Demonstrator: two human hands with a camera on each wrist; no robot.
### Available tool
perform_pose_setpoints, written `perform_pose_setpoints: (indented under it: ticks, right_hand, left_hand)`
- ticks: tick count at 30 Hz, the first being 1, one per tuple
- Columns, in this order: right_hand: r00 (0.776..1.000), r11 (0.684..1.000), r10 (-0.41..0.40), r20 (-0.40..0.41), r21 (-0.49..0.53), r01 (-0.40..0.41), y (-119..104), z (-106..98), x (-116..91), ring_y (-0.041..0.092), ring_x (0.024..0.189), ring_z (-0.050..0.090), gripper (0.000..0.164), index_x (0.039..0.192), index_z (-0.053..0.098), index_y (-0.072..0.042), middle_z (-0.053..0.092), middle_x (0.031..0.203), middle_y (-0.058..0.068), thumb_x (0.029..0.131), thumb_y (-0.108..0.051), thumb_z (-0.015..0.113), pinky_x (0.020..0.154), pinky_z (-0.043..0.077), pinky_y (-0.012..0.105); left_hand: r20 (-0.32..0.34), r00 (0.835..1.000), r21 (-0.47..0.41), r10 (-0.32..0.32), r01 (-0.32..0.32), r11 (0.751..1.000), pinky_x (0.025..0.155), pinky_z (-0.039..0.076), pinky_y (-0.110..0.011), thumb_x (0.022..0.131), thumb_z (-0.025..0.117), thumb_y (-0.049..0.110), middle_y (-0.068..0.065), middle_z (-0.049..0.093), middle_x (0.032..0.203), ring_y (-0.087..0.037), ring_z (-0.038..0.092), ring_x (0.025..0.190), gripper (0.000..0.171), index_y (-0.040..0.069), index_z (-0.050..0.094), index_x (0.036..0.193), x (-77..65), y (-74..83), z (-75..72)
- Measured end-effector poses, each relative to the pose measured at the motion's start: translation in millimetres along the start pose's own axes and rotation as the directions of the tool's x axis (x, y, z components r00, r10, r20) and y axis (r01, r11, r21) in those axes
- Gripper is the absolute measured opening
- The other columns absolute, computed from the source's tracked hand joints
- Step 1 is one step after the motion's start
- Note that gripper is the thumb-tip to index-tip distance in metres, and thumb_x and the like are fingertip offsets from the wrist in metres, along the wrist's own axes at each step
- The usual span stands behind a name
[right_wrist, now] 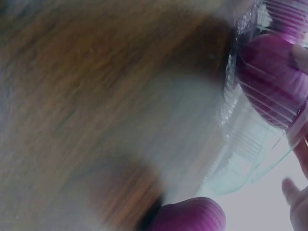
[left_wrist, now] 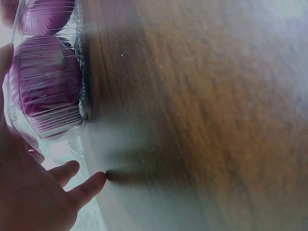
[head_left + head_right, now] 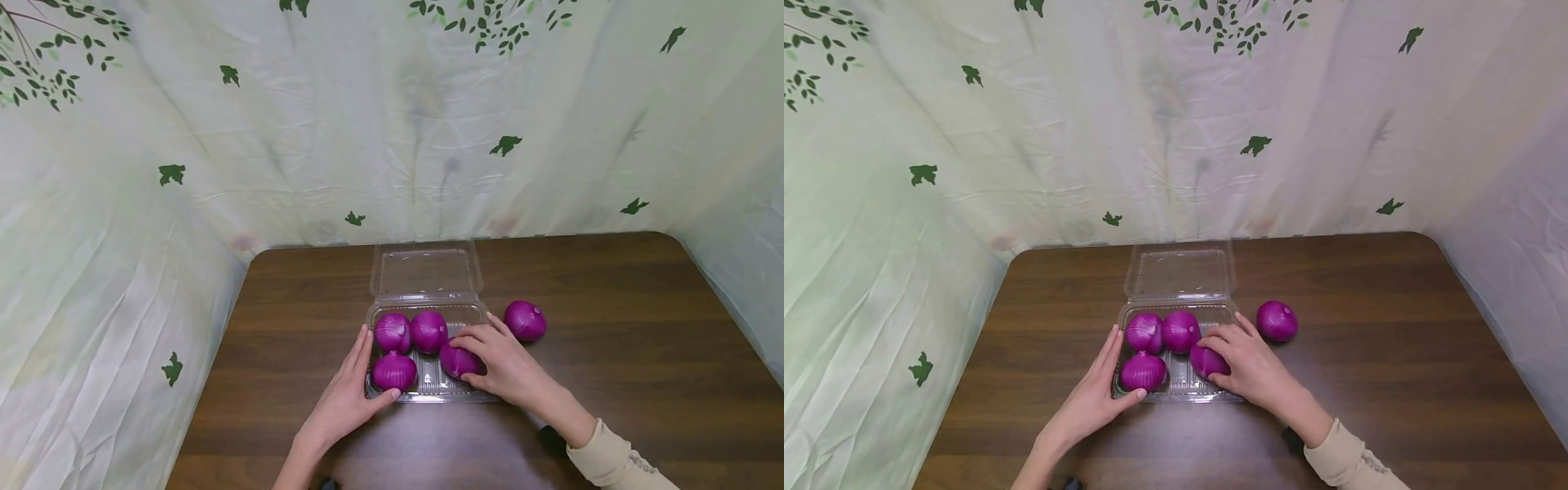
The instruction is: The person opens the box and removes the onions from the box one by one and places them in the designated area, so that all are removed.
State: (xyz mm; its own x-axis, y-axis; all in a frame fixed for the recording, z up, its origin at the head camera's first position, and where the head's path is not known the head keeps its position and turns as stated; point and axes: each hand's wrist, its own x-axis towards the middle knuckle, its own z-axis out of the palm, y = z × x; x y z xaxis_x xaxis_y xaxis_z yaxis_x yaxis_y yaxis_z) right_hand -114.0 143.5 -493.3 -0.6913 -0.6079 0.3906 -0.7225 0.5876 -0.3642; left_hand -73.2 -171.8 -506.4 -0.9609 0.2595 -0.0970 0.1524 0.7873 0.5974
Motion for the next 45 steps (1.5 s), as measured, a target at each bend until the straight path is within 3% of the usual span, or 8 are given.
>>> perform_pose_setpoints:
  ticks: [5,9,21,26,45]
  right_hand:
    - [0.999,0.999,-0.026,0.024,0.032,0.025,-3,1,0,0.021,0.115,0.054,0.051,0.117,0.068,-0.014,0.061,0.122,0.002,0.071,-0.021,0.088,0.101,0.042,0.043]
    - [0.999,0.998,-0.002,0.051,0.065,-0.001,-5,1,1,0.018,0.114,0.053,0.05,0.118,0.067,-0.015,0.059,0.123,0.001,0.073,-0.02,0.087,0.094,0.048,0.037]
    - [0.998,0.996,0.041,0.044,0.081,-0.045,-5,3,5,0.02,0.114,0.052,0.051,0.116,0.068,-0.012,0.06,0.123,0.004,0.071,-0.026,0.089,0.093,0.05,0.038]
    - [0.998,0.996,0.047,0.034,0.071,-0.05,-5,4,7,0.021,0.11,0.051,0.054,0.115,0.069,-0.011,0.061,0.122,0.006,0.069,-0.03,0.091,0.088,0.051,0.039]
    - [0.986,0.992,0.102,0.135,0.062,-0.111,-11,2,9,0.02,0.11,0.054,0.049,0.114,0.069,-0.016,0.062,0.12,0.0,0.074,-0.035,0.087,0.09,0.05,0.039]
  left_hand:
    - [-0.002,1.0,-0.002,0.001,-0.001,1.0,0.109,0.028,-0.058,0.081,0.067,0.066,0.017,-0.007,0.163,-0.015,0.012,0.147,0.109,0.03,0.0,0.159,0.0,-0.3,0.3]
    - [-0.003,1.0,0.001,-0.001,0.001,1.0,0.109,0.028,-0.059,0.081,0.066,0.067,0.017,-0.007,0.163,-0.015,0.013,0.147,0.109,0.03,0.0,0.159,-0.1,-0.2,0.4]
    - [-0.009,1.0,0.004,0.003,-0.003,1.0,0.109,0.029,-0.059,0.081,0.067,0.066,0.015,-0.006,0.164,-0.017,0.015,0.147,0.109,0.029,0.001,0.159,-0.4,0.9,0.0]
    - [-0.037,0.999,0.008,0.034,-0.033,0.999,0.107,0.031,-0.06,0.081,0.068,0.065,0.011,-0.002,0.164,-0.022,0.019,0.146,0.109,0.026,0.004,0.16,-1.0,0.5,1.0]
    - [-0.024,0.999,0.004,0.031,-0.031,1.0,0.108,0.029,-0.058,0.081,0.066,0.068,0.015,-0.005,0.163,-0.021,0.016,0.147,0.11,0.026,0.003,0.16,-0.9,2.0,-0.7]
